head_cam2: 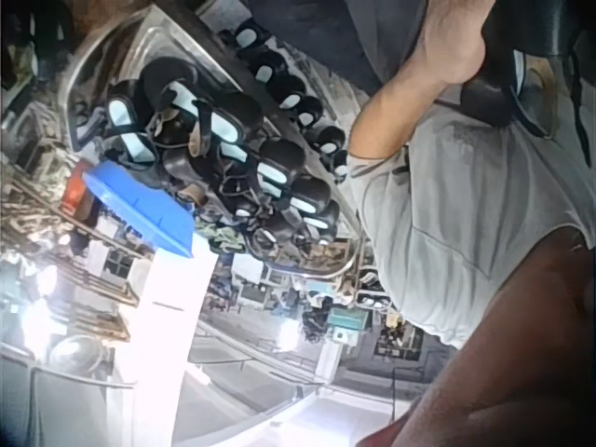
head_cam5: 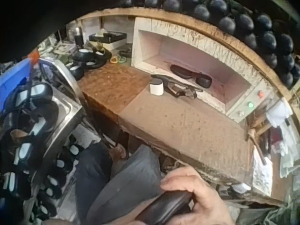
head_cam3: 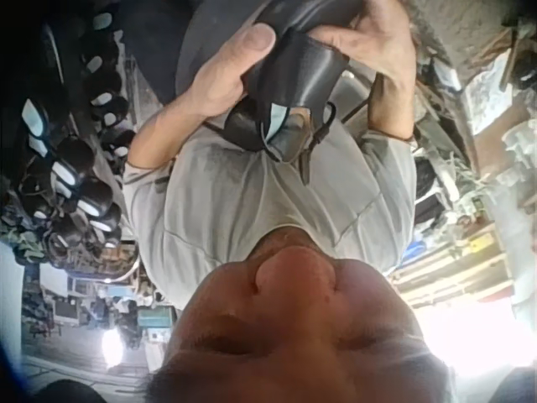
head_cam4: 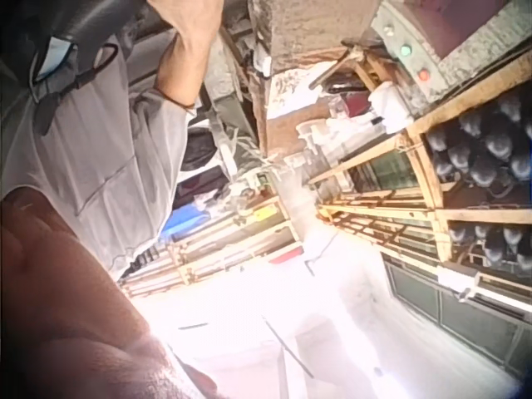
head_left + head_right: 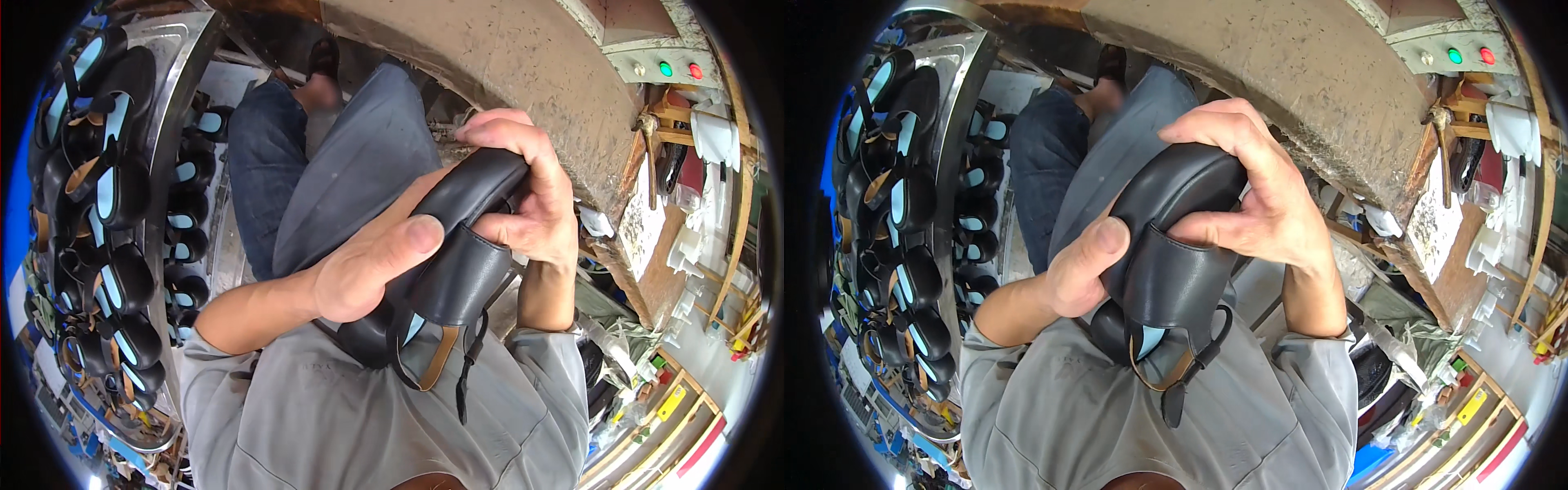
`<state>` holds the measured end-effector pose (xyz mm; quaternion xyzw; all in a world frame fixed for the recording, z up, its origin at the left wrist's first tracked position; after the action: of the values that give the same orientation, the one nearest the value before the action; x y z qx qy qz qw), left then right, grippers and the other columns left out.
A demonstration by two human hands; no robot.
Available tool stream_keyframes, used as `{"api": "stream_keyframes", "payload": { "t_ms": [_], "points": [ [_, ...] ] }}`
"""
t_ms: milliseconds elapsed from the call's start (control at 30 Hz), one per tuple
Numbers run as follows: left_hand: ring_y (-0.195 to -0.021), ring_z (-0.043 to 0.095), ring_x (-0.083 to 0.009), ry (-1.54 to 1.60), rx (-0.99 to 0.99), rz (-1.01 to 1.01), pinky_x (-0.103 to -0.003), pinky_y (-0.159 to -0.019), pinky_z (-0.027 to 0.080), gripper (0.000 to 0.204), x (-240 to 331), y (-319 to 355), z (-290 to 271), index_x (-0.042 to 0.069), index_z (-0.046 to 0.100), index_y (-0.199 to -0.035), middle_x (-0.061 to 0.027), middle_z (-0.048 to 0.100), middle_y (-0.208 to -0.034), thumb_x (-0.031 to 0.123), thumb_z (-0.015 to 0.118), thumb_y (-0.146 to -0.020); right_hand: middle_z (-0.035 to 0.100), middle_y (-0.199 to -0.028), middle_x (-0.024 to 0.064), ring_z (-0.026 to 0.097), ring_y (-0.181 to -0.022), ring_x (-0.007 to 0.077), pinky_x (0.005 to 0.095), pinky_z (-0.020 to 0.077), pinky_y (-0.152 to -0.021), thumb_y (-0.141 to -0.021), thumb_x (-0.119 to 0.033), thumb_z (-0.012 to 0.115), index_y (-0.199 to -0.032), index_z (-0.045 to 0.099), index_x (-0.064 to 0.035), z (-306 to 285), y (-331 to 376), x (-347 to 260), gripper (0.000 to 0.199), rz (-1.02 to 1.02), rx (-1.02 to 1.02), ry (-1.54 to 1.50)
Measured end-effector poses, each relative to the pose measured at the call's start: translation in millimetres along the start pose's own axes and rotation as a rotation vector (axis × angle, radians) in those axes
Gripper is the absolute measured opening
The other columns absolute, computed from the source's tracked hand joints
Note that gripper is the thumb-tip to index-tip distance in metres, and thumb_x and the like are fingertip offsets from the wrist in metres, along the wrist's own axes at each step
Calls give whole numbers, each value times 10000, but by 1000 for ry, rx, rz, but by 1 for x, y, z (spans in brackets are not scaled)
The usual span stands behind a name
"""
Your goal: The person assembles black sandals by pressing the sole onto the upper part and securing the straps. They handle multiple sandals one at a time, inspecting the fit and alignment of the components before placing them on a nearby rack.
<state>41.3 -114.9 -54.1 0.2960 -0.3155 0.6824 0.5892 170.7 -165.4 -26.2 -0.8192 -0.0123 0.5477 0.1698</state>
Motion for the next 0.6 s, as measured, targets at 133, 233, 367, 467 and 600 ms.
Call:
{"api": "stream_keyframes", "payload": {
  "t_ms": [133,233,367,467,600],
  "points": [
    [-1286,349,-204,-108,75,-137,-319,-1061,276,627,0,2,-5,-64,241,-1410,-162,363,-1377,419,295,-1014,533,-1183,120,535,-1072,291,379,410,-944,-586,-166,827,-1216,527,-51,5,8,7,707,49,-10,247],
    [-1369,253,-234,-191,5,-63,-340,-1107,217,741,-2,5,-4,-66,136,-1451,-188,252,-1467,504,273,-998,460,-1269,157,541,-1080,273,398,423,-950,-651,-234,814,-1249,511,-37,7,13,13,698,-3,44,11],
    [-1425,103,-253,-71,-64,8,-353,-1139,126,832,-17,24,2,-49,-9,-1468,-189,73,-1535,574,226,-970,430,-1277,182,572,-1046,265,366,479,-884,-703,-341,792,-1271,478,-7,7,16,23,730,-181,64,-107],
    [-1424,111,-263,-100,-31,-19,-359,-1136,134,830,-19,29,1,-58,-2,-1465,-195,81,-1532,566,240,-973,457,-1240,178,564,-1058,258,361,480,-879,-675,-289,823,-1262,473,-22,14,19,25,733,-201,93,-144],
    [-1416,134,-271,-163,-40,40,-363,-1129,150,814,-19,31,-1,-65,16,-1463,-206,89,-1525,536,279,-981,502,-1180,163,542,-1079,250,363,458,-897,-642,-236,843,-1244,470,-45,12,18,24,734,-180,121,-142]
  ]
}}
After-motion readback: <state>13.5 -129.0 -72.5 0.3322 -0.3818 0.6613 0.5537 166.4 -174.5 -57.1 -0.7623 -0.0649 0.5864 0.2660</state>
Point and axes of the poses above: each hand's wrist, its own y-axis away from the middle knuckle, its own z-axis out of the palm, x = y × z, the point moved 6 cm from there along -y, towards the middle knuckle
